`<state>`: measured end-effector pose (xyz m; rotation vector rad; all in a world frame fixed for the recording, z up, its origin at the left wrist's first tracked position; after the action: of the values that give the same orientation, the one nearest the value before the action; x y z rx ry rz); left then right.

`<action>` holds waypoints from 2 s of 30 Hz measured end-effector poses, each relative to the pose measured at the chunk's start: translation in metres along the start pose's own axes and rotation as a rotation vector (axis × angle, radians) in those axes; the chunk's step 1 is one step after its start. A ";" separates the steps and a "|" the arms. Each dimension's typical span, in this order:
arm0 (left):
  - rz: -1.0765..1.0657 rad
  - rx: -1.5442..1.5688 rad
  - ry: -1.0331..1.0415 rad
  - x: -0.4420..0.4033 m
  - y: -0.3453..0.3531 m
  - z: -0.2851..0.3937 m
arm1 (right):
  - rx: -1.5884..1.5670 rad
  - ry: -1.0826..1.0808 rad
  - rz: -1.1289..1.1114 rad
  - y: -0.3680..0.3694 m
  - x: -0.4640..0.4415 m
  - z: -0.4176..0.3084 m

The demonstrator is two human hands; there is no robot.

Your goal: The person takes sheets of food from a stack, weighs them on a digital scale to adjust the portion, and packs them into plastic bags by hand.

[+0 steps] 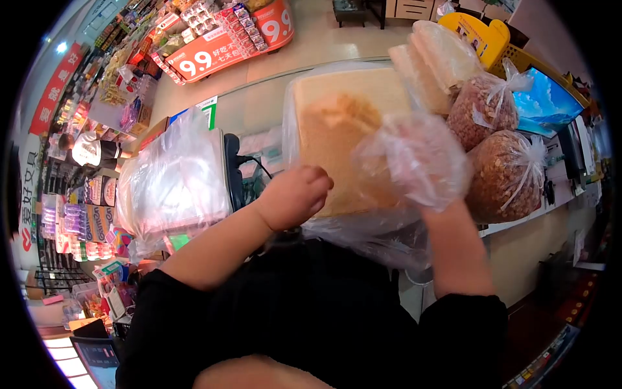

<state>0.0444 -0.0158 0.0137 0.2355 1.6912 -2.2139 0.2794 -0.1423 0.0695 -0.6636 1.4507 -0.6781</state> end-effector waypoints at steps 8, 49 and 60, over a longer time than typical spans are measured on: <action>-0.291 -0.070 0.113 0.027 0.035 -0.016 | -0.272 0.056 -0.340 0.013 0.021 -0.031; -0.127 -0.013 0.106 0.024 0.019 -0.014 | -0.261 0.157 -0.254 -0.041 -0.043 -0.022; -0.428 -0.236 0.220 0.024 0.042 -0.020 | -0.206 0.068 -0.238 0.067 0.093 -0.062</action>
<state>0.0360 -0.0105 -0.0379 0.0602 2.2842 -2.3110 0.2190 -0.1692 -0.0431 -0.9929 1.5312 -0.7464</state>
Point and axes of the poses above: each hand's wrist, its own x-axis away from the middle knuckle, its own y-axis out of the palm, z = x × y, the point moved 1 cm from there along -x, towards the middle knuckle, and after that the axes turned 5 degrees about z, right-handed, at the moved point
